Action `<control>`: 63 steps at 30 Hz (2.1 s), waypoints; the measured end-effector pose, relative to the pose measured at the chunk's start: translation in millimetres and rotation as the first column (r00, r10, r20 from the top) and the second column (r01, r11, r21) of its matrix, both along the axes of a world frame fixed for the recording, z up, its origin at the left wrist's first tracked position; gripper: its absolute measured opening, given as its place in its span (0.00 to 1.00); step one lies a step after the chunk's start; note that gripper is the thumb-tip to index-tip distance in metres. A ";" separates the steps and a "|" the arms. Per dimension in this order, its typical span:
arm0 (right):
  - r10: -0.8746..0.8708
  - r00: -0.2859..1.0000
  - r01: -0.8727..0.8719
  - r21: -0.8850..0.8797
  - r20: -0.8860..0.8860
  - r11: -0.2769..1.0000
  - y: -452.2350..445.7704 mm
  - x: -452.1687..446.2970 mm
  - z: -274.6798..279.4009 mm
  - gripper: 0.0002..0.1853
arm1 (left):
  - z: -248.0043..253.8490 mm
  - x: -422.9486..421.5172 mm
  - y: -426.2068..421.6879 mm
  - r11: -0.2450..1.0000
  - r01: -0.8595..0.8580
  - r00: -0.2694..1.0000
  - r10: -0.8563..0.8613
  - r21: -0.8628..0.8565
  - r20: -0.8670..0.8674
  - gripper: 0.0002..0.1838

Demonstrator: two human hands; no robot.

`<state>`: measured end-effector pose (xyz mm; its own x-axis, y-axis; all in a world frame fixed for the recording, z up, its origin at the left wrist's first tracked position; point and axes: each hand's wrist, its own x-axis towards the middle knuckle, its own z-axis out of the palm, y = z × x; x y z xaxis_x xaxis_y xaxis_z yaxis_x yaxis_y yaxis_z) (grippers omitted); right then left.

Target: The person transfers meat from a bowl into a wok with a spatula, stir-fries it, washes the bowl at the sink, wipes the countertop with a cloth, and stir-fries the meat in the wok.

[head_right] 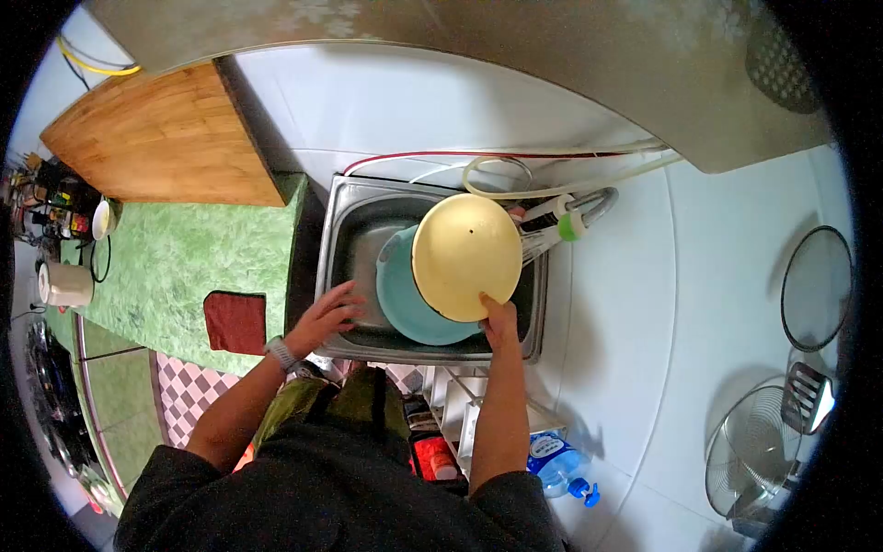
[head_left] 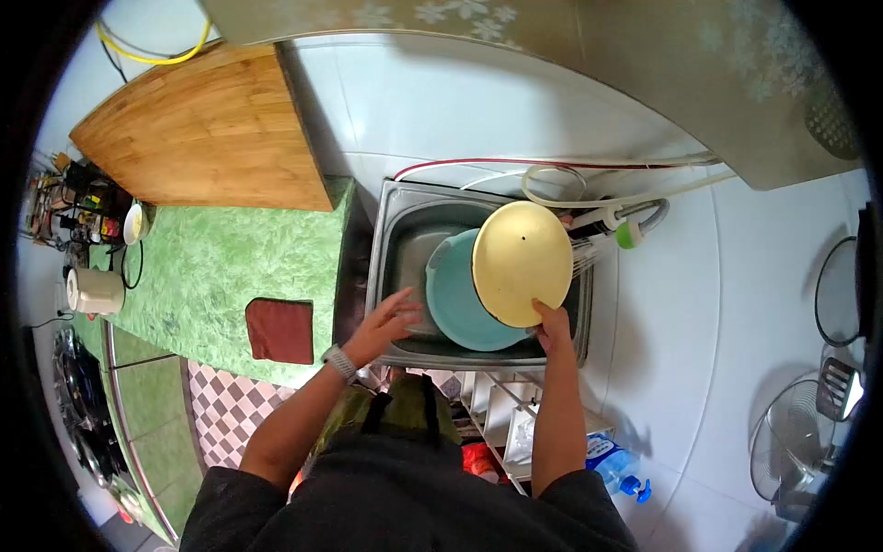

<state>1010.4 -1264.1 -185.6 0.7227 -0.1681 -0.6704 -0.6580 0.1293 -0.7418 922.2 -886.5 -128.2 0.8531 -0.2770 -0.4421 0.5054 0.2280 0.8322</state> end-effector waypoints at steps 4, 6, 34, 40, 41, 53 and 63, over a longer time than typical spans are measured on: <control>-0.059 0.998 0.059 -0.022 -0.003 0.998 -12.4 -14.8 12.3 0.19 | 8.0 -65.9 76.6 0.995 -0.099 0.993 0.098 0.009 0.067 0.25; -0.097 0.994 0.100 -0.063 0.044 0.993 -7.3 -16.2 23.5 0.16 | 29.6 -98.6 108.7 0.979 -0.191 0.980 0.186 0.067 0.073 0.23; 0.767 0.637 0.152 -0.988 0.076 -0.029 216.4 -75.2 130.7 0.21 | -67.5 -654.2 269.8 0.202 -0.888 0.042 0.931 0.414 -0.364 0.25; 0.849 0.498 0.285 -0.958 0.176 0.031 201.3 -76.9 143.4 0.21 | -101.8 -738.1 226.9 0.157 -0.864 -0.104 0.874 0.479 -0.474 0.28; 0.873 0.429 0.292 -0.950 0.231 0.108 196.7 -75.1 147.9 0.21 | -97.8 -739.7 218.3 0.146 -0.864 -0.124 0.867 0.482 -0.483 0.27; 0.723 0.667 0.066 -0.981 0.179 0.181 240.8 -24.5 77.3 0.23 | -57.5 -751.1 117.0 -0.135 -0.838 -0.443 0.734 0.529 -0.515 0.17; 0.569 0.779 -0.599 0.049 0.263 0.799 530.0 -76.3 43.7 0.16 | -101.6 -770.9 105.3 -0.208 -0.816 -0.559 0.519 0.539 -0.647 0.18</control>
<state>934.1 -734.1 -141.9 0.7865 0.4078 -0.4638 -0.4547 -0.1258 -0.8817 151.3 -781.2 -229.8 -0.3152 0.1333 -0.9396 -0.3480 0.9049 0.2451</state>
